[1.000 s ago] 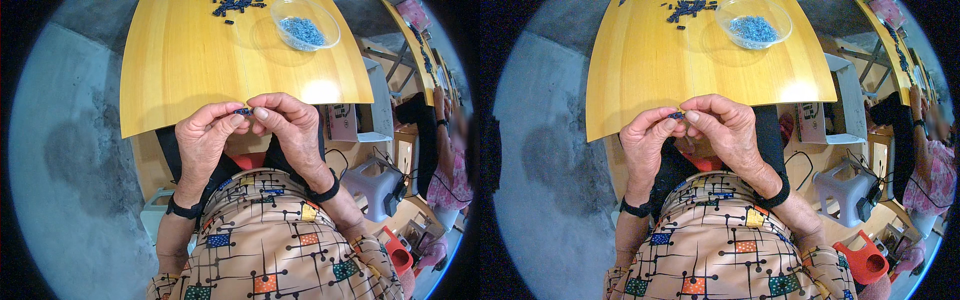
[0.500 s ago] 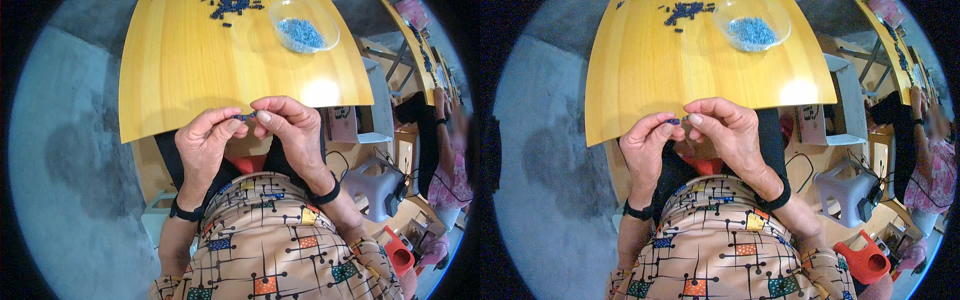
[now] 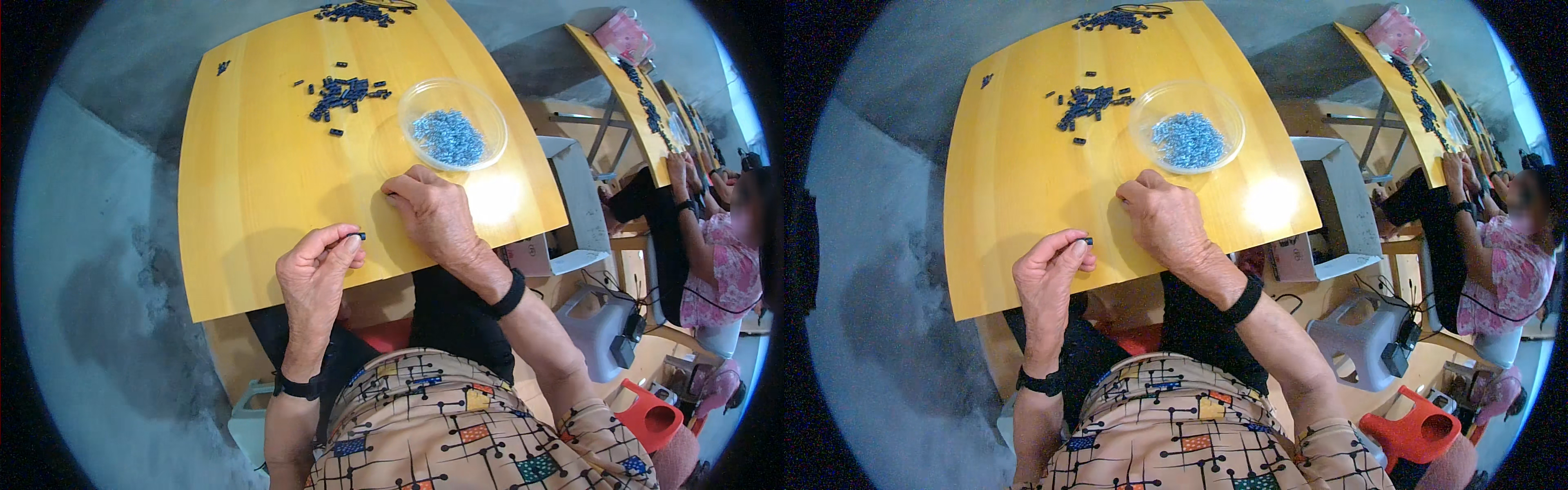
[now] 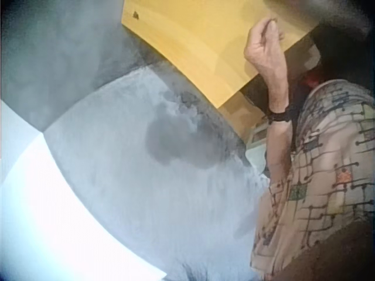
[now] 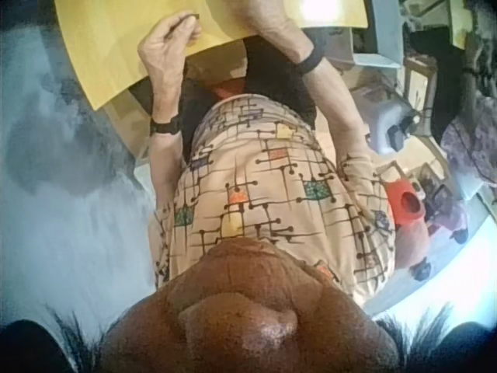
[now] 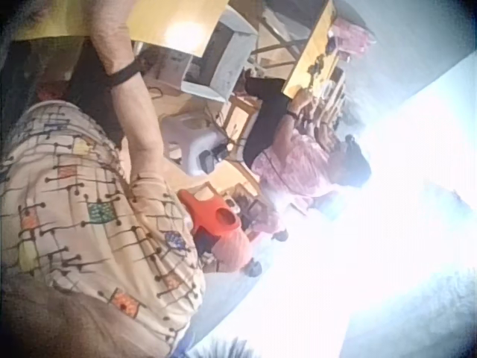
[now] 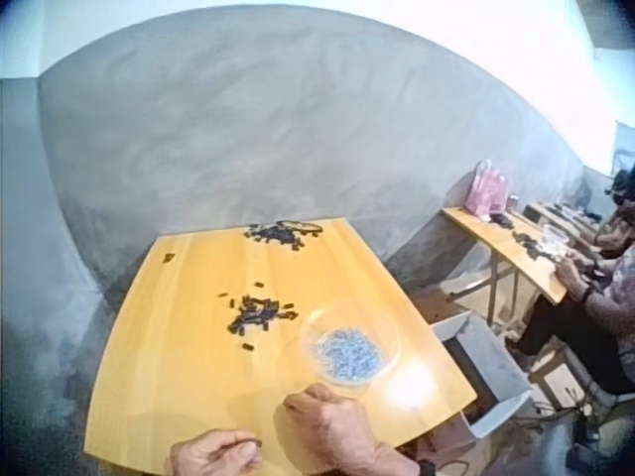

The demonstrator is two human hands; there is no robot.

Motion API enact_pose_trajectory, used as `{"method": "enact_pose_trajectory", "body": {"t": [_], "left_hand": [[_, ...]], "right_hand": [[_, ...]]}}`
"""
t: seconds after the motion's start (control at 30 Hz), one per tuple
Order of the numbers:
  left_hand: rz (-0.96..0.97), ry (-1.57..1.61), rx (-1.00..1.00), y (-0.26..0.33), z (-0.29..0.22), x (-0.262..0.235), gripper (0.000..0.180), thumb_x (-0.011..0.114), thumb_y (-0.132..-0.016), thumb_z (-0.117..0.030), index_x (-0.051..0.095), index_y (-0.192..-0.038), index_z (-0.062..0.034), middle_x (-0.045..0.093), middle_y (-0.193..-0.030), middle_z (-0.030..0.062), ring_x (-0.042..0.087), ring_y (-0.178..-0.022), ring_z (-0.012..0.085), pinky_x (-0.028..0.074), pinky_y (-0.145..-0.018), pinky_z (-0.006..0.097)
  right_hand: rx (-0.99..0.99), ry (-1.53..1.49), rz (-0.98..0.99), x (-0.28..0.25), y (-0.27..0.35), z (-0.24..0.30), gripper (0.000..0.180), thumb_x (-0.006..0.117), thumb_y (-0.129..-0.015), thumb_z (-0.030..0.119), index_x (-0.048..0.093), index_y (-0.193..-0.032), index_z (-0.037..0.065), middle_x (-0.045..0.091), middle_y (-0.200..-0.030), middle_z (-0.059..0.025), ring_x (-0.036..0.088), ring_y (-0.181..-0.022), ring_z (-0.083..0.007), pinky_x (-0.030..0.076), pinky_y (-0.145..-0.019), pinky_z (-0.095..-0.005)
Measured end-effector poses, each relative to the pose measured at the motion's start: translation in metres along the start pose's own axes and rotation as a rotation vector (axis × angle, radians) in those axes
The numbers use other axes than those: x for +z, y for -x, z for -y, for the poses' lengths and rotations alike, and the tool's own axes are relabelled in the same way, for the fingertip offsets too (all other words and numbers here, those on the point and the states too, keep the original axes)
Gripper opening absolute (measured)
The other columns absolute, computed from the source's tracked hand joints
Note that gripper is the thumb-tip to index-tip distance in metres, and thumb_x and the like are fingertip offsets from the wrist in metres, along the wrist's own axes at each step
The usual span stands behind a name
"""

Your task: Manually assembling small blue plastic components into black housings.

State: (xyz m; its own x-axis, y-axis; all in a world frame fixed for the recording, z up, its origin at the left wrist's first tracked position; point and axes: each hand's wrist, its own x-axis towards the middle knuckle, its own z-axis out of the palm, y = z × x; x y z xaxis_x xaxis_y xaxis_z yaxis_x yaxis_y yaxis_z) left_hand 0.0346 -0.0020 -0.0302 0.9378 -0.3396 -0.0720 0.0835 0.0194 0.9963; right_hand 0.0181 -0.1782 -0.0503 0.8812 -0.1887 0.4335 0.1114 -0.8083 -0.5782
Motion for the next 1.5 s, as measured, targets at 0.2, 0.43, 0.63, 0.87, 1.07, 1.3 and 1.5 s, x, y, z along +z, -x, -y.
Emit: {"method": "enact_pose_trajectory", "body": {"t": [0.2, 0.43, 0.63, 0.87, 1.07, 1.3, 1.5], "left_hand": [[-0.019, -0.037, 0.013, -0.018, 0.011, 0.0, 0.012, 0.062, -0.081, -0.004, 0.064, -0.091, 0.0013, 0.063, -0.075, 0.0049, 0.06, -0.063, 0.0089, 0.05, -0.06, 0.02], [-0.012, -0.147, 0.063, -0.019, 0.012, 0.004, 0.01, 0.061, -0.081, -0.003, 0.063, -0.089, 0.0031, 0.059, -0.071, 0.0045, 0.057, -0.062, 0.0084, 0.048, -0.057, 0.021], [0.031, -0.217, 0.135, -0.02, 0.015, 0.002, 0.01, 0.061, -0.08, -0.002, 0.063, -0.089, 0.0025, 0.061, -0.072, 0.005, 0.057, -0.062, 0.009, 0.048, -0.057, 0.021], [0.052, -0.275, 0.213, -0.02, 0.018, 0.0, 0.008, 0.061, -0.08, -0.001, 0.063, -0.087, 0.0021, 0.059, -0.075, 0.0046, 0.057, -0.064, 0.0095, 0.047, -0.057, 0.021], [0.07, -0.292, 0.204, -0.019, 0.018, -0.002, 0.009, 0.061, -0.079, -0.001, 0.063, -0.087, 0.0032, 0.058, -0.074, 0.0051, 0.056, -0.063, 0.0097, 0.047, -0.056, 0.021], [0.071, -0.3, 0.204, -0.021, 0.016, -0.003, 0.009, 0.061, -0.079, -0.001, 0.062, -0.087, 0.0036, 0.058, -0.074, 0.0057, 0.056, -0.063, 0.0098, 0.046, -0.056, 0.02], [0.064, -0.289, 0.204, -0.021, 0.016, -0.004, 0.01, 0.061, -0.079, -0.001, 0.062, -0.087, 0.0046, 0.058, -0.074, 0.0056, 0.056, -0.063, 0.0099, 0.046, -0.056, 0.021]], "right_hand": [[0.001, 0.149, 0.033, 0.003, -0.006, -0.001, 0.014, 0.062, -0.072, 0.005, 0.061, -0.087, 0.005, 0.058, -0.073, -0.0115, 0.06, -0.066, -0.0287, 0.049, -0.056, -0.0355], [-0.057, 0.063, 0.012, -0.021, -0.003, 0.013, 0.017, 0.058, -0.075, 0.007, 0.056, -0.092, 0.004, 0.056, -0.076, -0.0121, 0.059, -0.063, -0.0301, 0.048, -0.052, -0.0372], [-0.053, 0.157, 0.031, -0.091, -0.038, 0.015, 0.007, 0.063, -0.072, 0.001, 0.064, -0.078, 0.0, 0.061, -0.072, -0.0123, 0.062, -0.064, -0.0237, 0.047, -0.055, -0.0284], [-0.222, 0.437, 0.292, -0.069, -0.082, -0.033, 0.007, 0.058, -0.069, 0.007, 0.063, -0.071, 0.005, 0.061, -0.071, -0.0143, 0.06, -0.066, -0.0328, 0.047, -0.057, -0.0408], [-0.29, 0.447, 0.439, -0.051, -0.092, -0.048, 0.006, 0.058, -0.069, 0.008, 0.064, -0.07, 0.007, 0.063, -0.07, -0.0136, 0.062, -0.066, -0.0316, 0.048, -0.056, -0.0402], [-0.329, 0.558, 0.553, -0.04, -0.1, -0.05, 0.011, 0.057, -0.071, 0.01, 0.063, -0.07, 0.001, 0.062, -0.07, -0.0171, 0.063, -0.063, -0.0325, 0.051, -0.056, -0.0404], [-0.326, 0.578, 0.559, -0.04, -0.098, -0.053, 0.014, 0.055, -0.074, 0.011, 0.063, -0.078, 0.001, 0.063, -0.073, -0.0179, 0.062, -0.064, -0.0328, 0.05, -0.059, -0.0398]]}}
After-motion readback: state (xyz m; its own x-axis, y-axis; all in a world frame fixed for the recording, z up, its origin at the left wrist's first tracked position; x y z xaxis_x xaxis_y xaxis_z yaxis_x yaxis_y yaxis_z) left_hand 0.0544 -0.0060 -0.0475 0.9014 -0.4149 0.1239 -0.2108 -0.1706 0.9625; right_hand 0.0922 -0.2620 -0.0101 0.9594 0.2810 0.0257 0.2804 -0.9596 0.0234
